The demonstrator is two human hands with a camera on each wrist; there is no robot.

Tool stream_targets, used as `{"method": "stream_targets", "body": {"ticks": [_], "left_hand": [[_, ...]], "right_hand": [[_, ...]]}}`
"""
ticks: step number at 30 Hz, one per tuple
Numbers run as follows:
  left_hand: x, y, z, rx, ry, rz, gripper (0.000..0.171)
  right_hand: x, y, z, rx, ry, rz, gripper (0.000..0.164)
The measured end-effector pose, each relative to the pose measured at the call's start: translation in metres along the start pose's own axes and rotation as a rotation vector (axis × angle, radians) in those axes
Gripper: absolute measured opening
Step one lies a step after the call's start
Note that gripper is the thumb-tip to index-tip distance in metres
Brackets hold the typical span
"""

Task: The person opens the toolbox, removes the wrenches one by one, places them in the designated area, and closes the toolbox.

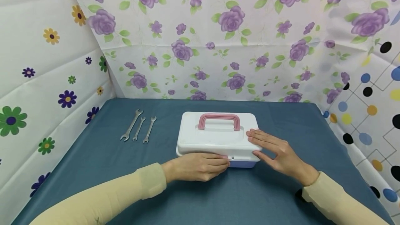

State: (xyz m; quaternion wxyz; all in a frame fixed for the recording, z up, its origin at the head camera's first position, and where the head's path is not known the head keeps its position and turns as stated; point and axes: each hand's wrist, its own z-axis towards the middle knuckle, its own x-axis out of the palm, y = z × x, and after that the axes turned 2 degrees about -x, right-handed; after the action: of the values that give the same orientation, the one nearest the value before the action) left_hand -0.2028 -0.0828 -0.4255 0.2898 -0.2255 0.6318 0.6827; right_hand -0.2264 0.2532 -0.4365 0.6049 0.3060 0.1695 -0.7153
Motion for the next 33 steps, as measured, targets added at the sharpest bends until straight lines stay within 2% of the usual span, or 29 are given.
{"method": "stream_targets", "body": {"ticks": [7,17,21,27,33], "left_hand": [[0.003,-0.001,0.000,0.026,0.006,0.026,0.032],[0.006,-0.002,0.001,-0.004,0.011,-0.006,0.032],[0.007,-0.004,0.001,-0.021,0.006,-0.045,0.030],[0.002,-0.004,0.000,-0.051,0.027,-0.156,0.027],[-0.009,0.003,0.002,-0.102,-0.016,-0.230,0.023]], "right_hand": [[0.001,0.000,0.002,-0.010,0.001,0.020,0.047],[0.001,0.001,0.000,0.006,-0.017,0.006,0.046],[0.000,0.002,-0.001,0.030,-0.008,-0.005,0.046],[-0.002,0.002,0.001,0.048,0.029,0.002,0.046],[-0.006,0.003,0.004,0.069,0.072,0.006,0.047]]}}
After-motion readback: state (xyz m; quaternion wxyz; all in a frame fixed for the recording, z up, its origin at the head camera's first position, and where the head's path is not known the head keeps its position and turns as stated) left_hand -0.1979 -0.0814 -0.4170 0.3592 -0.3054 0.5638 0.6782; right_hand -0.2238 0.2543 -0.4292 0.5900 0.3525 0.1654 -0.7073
